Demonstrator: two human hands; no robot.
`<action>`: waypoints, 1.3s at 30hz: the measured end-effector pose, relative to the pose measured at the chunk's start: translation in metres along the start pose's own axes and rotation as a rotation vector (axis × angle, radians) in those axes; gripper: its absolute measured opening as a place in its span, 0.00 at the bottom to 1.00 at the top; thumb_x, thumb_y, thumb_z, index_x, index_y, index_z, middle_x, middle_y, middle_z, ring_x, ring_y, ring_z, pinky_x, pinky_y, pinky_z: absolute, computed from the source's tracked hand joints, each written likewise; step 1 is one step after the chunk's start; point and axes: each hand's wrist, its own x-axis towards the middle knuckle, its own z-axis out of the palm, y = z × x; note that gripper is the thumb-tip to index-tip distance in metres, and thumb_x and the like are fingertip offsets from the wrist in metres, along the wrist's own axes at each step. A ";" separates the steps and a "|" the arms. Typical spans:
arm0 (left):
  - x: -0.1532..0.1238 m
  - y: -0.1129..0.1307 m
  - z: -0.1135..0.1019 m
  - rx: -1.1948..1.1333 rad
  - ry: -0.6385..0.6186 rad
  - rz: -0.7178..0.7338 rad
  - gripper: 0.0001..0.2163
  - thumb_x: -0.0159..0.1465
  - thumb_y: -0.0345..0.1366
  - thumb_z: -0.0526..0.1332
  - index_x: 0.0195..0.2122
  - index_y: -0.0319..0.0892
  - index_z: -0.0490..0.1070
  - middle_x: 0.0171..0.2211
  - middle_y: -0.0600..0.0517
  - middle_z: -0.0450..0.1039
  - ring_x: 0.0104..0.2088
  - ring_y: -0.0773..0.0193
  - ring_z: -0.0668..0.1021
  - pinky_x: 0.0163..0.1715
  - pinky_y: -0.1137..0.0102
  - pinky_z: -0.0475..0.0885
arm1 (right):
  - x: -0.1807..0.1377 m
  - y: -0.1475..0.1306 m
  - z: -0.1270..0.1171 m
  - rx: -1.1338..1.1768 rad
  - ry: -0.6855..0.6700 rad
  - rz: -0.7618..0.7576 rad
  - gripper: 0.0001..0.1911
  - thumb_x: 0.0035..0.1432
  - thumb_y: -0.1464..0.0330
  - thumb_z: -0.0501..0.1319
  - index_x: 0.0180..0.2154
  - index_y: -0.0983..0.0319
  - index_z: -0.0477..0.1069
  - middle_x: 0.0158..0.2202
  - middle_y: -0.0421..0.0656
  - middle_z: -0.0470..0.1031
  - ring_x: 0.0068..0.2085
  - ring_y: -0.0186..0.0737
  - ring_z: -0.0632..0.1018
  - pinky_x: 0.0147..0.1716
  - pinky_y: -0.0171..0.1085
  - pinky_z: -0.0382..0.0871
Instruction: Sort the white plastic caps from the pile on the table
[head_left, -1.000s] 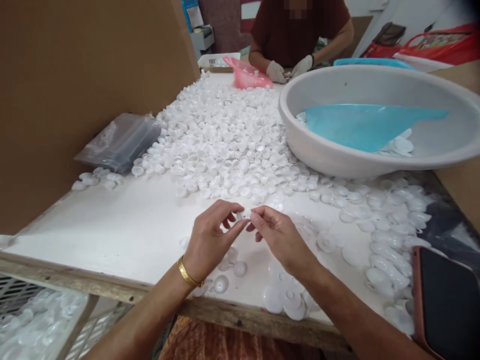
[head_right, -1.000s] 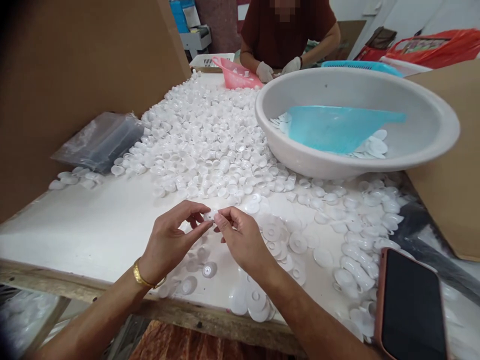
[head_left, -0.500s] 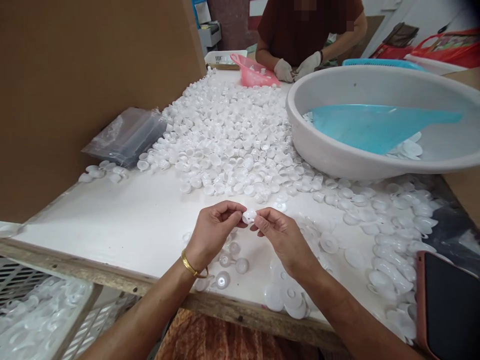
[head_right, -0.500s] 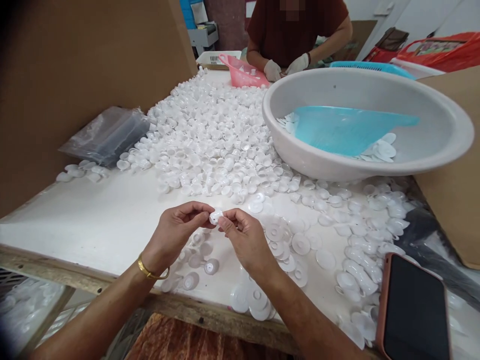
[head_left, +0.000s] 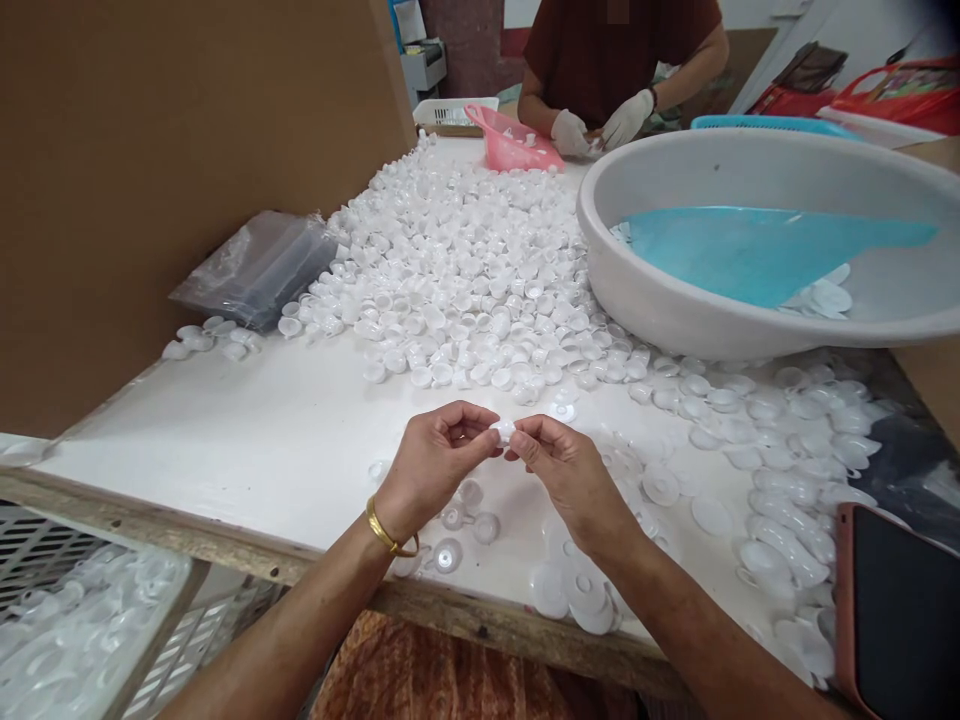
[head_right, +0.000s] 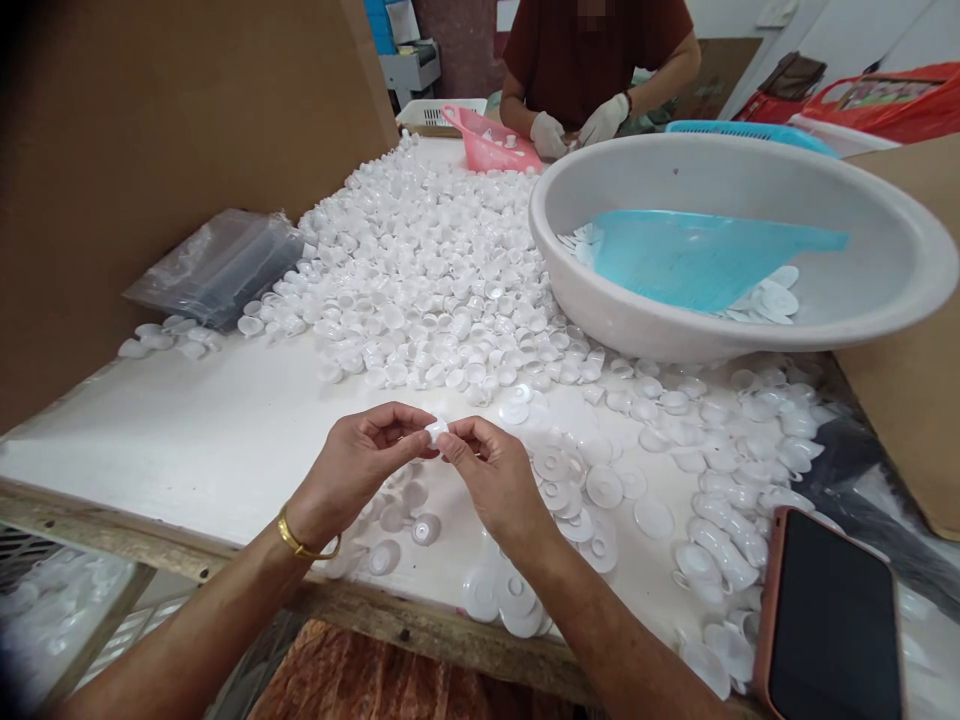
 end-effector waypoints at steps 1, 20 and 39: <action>0.000 0.000 0.001 -0.004 0.012 -0.006 0.08 0.53 0.36 0.65 0.33 0.38 0.72 0.24 0.53 0.76 0.28 0.66 0.79 0.30 0.75 0.72 | 0.000 0.000 0.000 0.003 0.003 0.005 0.09 0.55 0.60 0.59 0.31 0.59 0.71 0.29 0.38 0.73 0.34 0.33 0.72 0.35 0.33 0.63; -0.004 0.000 0.003 -0.168 -0.024 -0.067 0.09 0.53 0.36 0.65 0.33 0.38 0.72 0.26 0.53 0.76 0.31 0.63 0.79 0.35 0.72 0.74 | 0.000 -0.002 0.000 0.032 0.022 0.043 0.10 0.54 0.59 0.60 0.28 0.59 0.70 0.25 0.35 0.69 0.29 0.31 0.68 0.33 0.32 0.62; -0.005 -0.003 0.005 -0.278 -0.046 -0.112 0.09 0.53 0.37 0.65 0.32 0.38 0.72 0.29 0.52 0.75 0.32 0.63 0.79 0.41 0.66 0.72 | -0.002 -0.003 0.000 -0.031 0.029 0.030 0.13 0.54 0.56 0.58 0.27 0.59 0.69 0.25 0.37 0.70 0.30 0.34 0.70 0.31 0.34 0.63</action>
